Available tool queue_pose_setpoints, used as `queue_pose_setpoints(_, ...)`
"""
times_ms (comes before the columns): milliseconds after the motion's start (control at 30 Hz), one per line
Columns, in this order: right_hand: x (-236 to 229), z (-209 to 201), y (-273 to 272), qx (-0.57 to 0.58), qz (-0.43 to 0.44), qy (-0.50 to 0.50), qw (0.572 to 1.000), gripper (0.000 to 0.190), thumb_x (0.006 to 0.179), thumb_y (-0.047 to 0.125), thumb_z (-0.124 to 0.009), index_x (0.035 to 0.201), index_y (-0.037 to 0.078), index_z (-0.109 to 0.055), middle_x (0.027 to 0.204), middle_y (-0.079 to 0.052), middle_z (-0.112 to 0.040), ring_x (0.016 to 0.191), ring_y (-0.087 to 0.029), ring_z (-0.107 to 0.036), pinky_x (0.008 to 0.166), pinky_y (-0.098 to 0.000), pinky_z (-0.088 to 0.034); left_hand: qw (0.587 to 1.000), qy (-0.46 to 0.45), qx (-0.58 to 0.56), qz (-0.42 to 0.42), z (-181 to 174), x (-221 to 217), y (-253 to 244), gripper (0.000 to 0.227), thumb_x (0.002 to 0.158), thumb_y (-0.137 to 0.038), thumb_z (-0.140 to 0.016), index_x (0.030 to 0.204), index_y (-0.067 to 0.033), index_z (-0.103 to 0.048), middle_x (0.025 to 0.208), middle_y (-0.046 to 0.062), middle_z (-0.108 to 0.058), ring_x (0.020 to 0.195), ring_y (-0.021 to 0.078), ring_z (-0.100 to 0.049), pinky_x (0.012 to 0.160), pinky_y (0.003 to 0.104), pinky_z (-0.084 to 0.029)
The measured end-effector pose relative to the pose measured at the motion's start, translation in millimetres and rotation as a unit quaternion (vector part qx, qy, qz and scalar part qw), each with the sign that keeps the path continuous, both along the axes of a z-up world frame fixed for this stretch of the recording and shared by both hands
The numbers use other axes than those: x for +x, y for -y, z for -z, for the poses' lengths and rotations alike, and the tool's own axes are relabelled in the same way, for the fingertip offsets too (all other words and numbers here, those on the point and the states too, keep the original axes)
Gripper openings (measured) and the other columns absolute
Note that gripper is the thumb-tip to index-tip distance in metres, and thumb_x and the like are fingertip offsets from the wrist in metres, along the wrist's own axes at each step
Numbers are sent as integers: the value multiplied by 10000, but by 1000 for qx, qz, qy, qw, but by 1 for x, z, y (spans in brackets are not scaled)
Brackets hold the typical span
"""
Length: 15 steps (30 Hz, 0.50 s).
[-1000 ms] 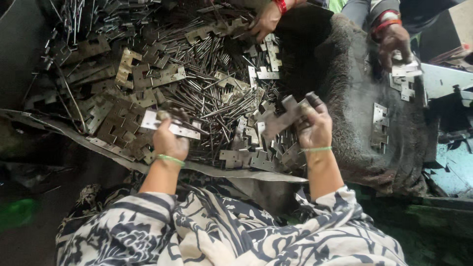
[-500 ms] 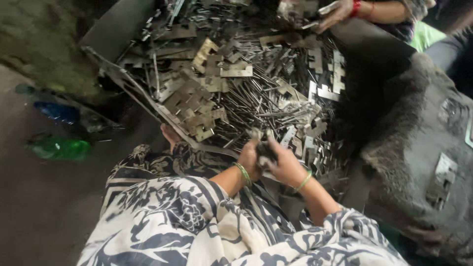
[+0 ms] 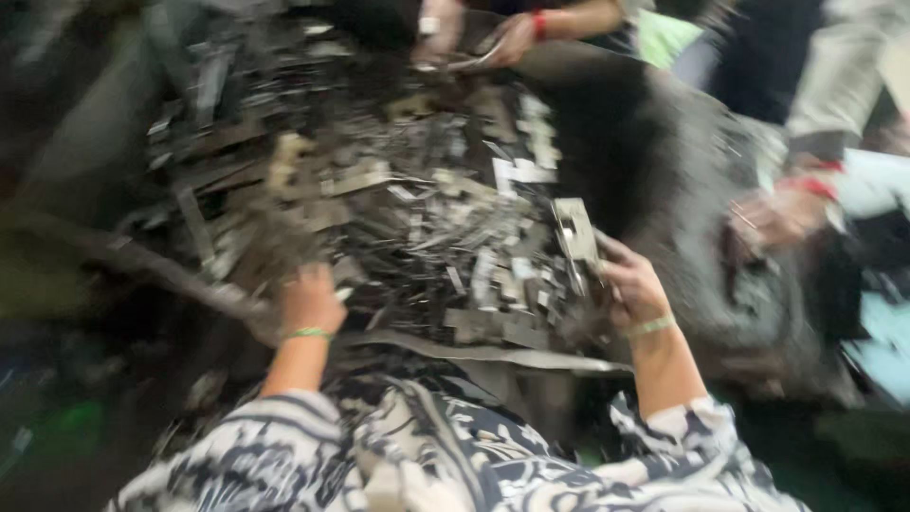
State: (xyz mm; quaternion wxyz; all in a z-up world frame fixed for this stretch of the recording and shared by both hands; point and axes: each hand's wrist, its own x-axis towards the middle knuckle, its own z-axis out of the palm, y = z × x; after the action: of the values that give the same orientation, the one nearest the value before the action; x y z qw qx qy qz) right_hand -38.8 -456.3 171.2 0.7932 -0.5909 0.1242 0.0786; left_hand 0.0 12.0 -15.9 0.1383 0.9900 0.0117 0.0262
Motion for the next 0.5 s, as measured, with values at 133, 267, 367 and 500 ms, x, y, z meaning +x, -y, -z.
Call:
queue_pose_setpoints(133, 1, 20, 61, -575, 161, 248, 763, 507, 870, -42, -659, 1374, -38, -613, 1211, -221, -719, 1074, -376, -720, 931, -389, -586, 991, -129, 18, 23, 11, 3, 6, 605, 720, -245, -848, 1290, -147, -673, 1201, 198, -690, 1107, 430, -660, 955, 516, -556)
queue_pose_setpoints(267, 9, 30, 142, -833, 179, 158, 498, 558, 805, -27, -586, 1360, -50, -637, 1027, -210, -709, 875, -382, -705, 787, -448, -573, 997, -68, 37, 27, 19, 13, 4, 530, 845, -148, -714, 1361, -87, -611, 1241, 260, -676, 998, 478, -688, 813, 556, -569)
queue_pose_setpoints(367, 4, 32, 172, -881, 144, 70, 445, 416, 885, 51, -586, 1292, 13, -662, 1020, -168, -705, 837, -352, -702, 722, -452, -556, 995, -87, -33, -20, 10, 0, -6, 687, 829, -201, -772, 1457, -38, -545, 996, 313, -722, 923, 495, -696, 830, 564, -553)
queue_pose_setpoints(500, 2, 39, 140, -920, 169, 150, 321, 474, 681, 187, -642, 1147, 109, -677, 1091, -95, -745, 870, -305, -715, 653, -434, -560, 762, -26, -647, 20, -46, -5, 4, 356, 970, -2, -734, 1310, -12, -626, 1125, 178, -749, 980, 356, -720, 824, 464, -582)
